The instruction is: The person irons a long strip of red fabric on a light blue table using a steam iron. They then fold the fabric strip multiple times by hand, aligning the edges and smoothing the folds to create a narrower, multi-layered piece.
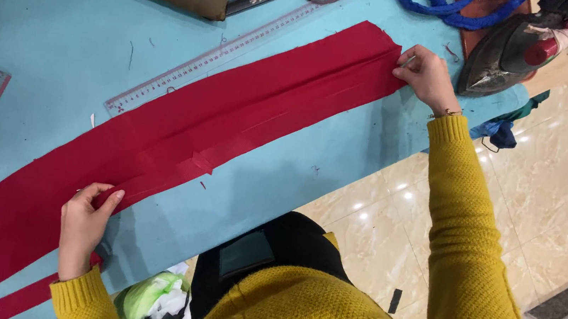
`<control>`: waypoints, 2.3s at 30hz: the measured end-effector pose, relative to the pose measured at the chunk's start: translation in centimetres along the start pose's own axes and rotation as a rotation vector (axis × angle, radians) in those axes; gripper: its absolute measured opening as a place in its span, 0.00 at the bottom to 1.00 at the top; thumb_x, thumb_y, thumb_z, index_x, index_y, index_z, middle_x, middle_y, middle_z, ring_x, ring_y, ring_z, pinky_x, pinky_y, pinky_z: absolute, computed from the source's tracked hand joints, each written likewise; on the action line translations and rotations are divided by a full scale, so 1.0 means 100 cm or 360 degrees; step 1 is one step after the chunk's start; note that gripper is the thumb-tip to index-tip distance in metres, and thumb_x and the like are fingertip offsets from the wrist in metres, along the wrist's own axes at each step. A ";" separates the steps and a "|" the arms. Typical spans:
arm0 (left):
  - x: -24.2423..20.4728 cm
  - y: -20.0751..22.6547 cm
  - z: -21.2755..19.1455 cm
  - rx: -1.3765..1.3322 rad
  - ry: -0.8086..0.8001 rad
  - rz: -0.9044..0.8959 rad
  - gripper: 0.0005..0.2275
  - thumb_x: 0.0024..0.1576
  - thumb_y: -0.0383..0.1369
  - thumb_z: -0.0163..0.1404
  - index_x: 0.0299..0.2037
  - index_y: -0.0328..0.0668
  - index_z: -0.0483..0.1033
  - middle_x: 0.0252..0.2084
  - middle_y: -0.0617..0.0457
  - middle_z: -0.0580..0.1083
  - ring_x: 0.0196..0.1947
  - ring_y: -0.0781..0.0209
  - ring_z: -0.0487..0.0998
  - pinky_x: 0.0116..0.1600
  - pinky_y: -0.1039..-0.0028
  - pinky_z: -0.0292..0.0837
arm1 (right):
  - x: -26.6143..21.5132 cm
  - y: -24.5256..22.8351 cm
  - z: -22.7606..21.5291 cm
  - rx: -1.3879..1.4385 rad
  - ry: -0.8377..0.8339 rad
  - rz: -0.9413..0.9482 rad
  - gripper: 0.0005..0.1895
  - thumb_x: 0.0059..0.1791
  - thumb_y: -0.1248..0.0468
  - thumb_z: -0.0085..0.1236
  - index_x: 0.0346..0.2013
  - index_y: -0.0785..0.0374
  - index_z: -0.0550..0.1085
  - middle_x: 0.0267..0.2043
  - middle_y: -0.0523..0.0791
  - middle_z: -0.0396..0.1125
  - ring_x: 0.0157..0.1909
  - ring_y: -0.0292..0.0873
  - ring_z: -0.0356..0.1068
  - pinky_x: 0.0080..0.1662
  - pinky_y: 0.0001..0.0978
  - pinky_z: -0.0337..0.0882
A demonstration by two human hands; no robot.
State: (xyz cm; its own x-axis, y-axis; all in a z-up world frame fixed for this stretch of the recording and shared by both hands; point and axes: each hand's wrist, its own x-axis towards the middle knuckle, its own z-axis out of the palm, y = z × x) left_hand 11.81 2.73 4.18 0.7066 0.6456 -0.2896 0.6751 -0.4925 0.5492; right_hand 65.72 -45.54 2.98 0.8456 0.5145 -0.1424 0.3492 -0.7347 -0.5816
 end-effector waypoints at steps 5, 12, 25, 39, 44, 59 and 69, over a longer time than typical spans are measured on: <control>-0.005 0.014 -0.005 -0.0110 -0.0067 -0.0163 0.12 0.62 0.37 0.58 0.50 0.39 0.82 0.46 0.50 0.79 0.48 0.57 0.74 0.50 0.64 0.69 | -0.008 -0.015 -0.003 0.0073 -0.0061 -0.0003 0.09 0.53 0.69 0.66 0.43 0.59 0.72 0.31 0.41 0.68 0.35 0.38 0.67 0.39 0.35 0.68; 0.004 -0.026 0.008 0.0041 0.0035 0.0237 0.10 0.61 0.38 0.58 0.44 0.39 0.80 0.44 0.51 0.81 0.43 0.53 0.78 0.50 0.62 0.68 | -0.018 -0.030 0.019 -0.0148 0.0354 -0.0589 0.16 0.50 0.70 0.68 0.51 0.63 0.74 0.46 0.52 0.61 0.45 0.51 0.66 0.48 0.41 0.65; -0.016 -0.026 -0.010 0.0148 0.0013 -0.0030 0.11 0.61 0.46 0.56 0.45 0.52 0.80 0.42 0.48 0.82 0.50 0.44 0.80 0.60 0.49 0.51 | -0.111 -0.237 0.210 -0.0197 -0.0376 -0.1357 0.17 0.54 0.50 0.58 0.56 0.47 0.74 0.51 0.42 0.61 0.50 0.48 0.62 0.51 0.40 0.64; -0.044 -0.104 -0.162 -0.0157 -0.0825 -0.0403 0.21 0.53 0.54 0.57 0.48 0.51 0.83 0.23 0.56 0.83 0.43 0.52 0.84 0.73 0.51 0.43 | -0.129 -0.253 0.229 -0.0538 -0.0148 -0.1079 0.17 0.53 0.53 0.62 0.57 0.41 0.73 0.54 0.42 0.61 0.52 0.50 0.61 0.51 0.45 0.61; -0.061 -0.198 -0.188 -0.0274 -0.0883 -0.0456 0.11 0.52 0.51 0.60 0.36 0.62 0.86 0.21 0.64 0.81 0.26 0.68 0.76 0.42 0.74 0.54 | -0.137 -0.258 0.239 -0.0669 -0.0001 -0.0937 0.12 0.56 0.55 0.62 0.53 0.45 0.74 0.54 0.46 0.61 0.52 0.57 0.62 0.51 0.51 0.63; -0.152 -0.317 -0.240 -0.0215 -0.0283 -0.0461 0.25 0.47 0.26 0.59 0.51 0.48 0.57 0.42 0.43 0.67 0.37 0.44 0.71 0.40 0.58 0.59 | -0.142 -0.254 0.250 -0.0686 0.0085 -0.0935 0.20 0.59 0.48 0.59 0.59 0.56 0.75 0.50 0.56 0.60 0.53 0.65 0.57 0.55 0.62 0.57; -0.160 -0.353 -0.238 0.0720 0.0781 0.0210 0.06 0.53 0.20 0.51 0.35 0.42 0.70 0.37 0.50 0.70 0.29 0.46 0.72 0.37 0.57 0.67 | -0.135 -0.244 0.257 -0.0725 0.0108 -0.0889 0.20 0.59 0.49 0.61 0.55 0.60 0.75 0.52 0.58 0.61 0.55 0.67 0.57 0.53 0.73 0.57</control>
State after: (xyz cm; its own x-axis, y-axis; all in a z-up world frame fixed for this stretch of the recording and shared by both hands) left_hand -28.42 23.66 8.06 0.6833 0.7007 0.2055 0.6874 -0.7122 0.1426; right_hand 35.42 -23.23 -1.52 0.5099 0.8493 0.1370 0.8575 -0.4891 -0.1596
